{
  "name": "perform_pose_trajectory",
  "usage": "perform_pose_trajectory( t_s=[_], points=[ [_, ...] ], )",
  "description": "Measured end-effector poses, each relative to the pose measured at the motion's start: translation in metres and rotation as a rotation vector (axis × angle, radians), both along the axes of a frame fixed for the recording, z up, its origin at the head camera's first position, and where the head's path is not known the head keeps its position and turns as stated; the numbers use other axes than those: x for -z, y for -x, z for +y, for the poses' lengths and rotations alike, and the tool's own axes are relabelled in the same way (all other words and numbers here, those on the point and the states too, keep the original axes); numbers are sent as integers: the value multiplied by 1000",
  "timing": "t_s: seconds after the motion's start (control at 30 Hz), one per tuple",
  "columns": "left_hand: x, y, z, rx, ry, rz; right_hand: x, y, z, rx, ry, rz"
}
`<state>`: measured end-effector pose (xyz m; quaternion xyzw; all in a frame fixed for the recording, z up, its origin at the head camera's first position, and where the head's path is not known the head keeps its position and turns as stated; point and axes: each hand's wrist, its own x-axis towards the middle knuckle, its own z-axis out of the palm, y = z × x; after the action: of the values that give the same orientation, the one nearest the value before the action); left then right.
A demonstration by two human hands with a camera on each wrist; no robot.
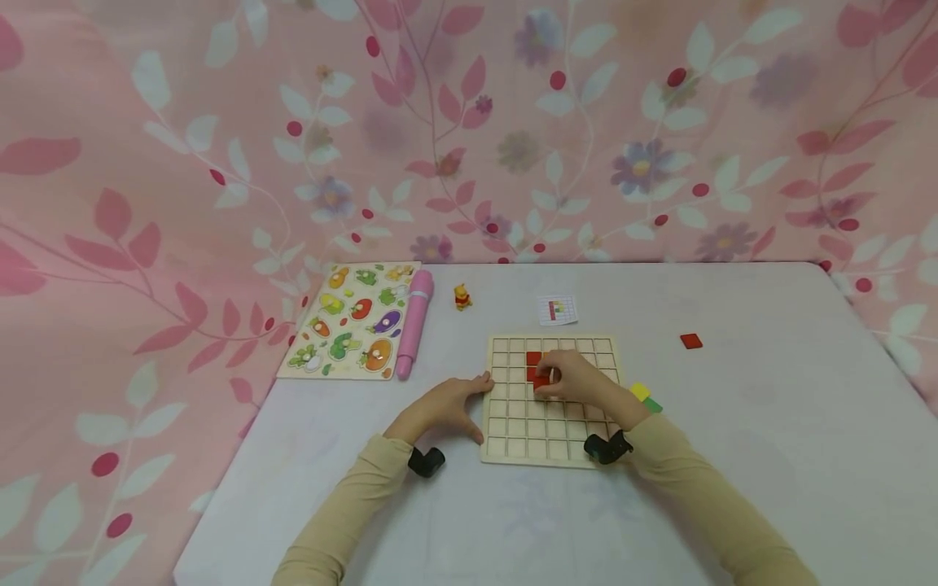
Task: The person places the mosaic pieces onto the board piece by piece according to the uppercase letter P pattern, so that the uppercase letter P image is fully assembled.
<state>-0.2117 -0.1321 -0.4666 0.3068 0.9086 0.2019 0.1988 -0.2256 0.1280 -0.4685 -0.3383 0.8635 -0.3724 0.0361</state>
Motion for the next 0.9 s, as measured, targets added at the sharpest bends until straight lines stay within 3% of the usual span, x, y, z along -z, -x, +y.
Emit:
perform_pose_trajectory(
  t_s=[0.3,0.57,0.9],
  points=[
    [-1,0,0,-2,12,-5,15,4,-9,9,-40,-33],
    [0,1,1,11,-5,5,12,4,-12,-9,-34,13],
    [-1,0,0,18,-2,28,2,1,-7,19,-61,-5]
  ],
)
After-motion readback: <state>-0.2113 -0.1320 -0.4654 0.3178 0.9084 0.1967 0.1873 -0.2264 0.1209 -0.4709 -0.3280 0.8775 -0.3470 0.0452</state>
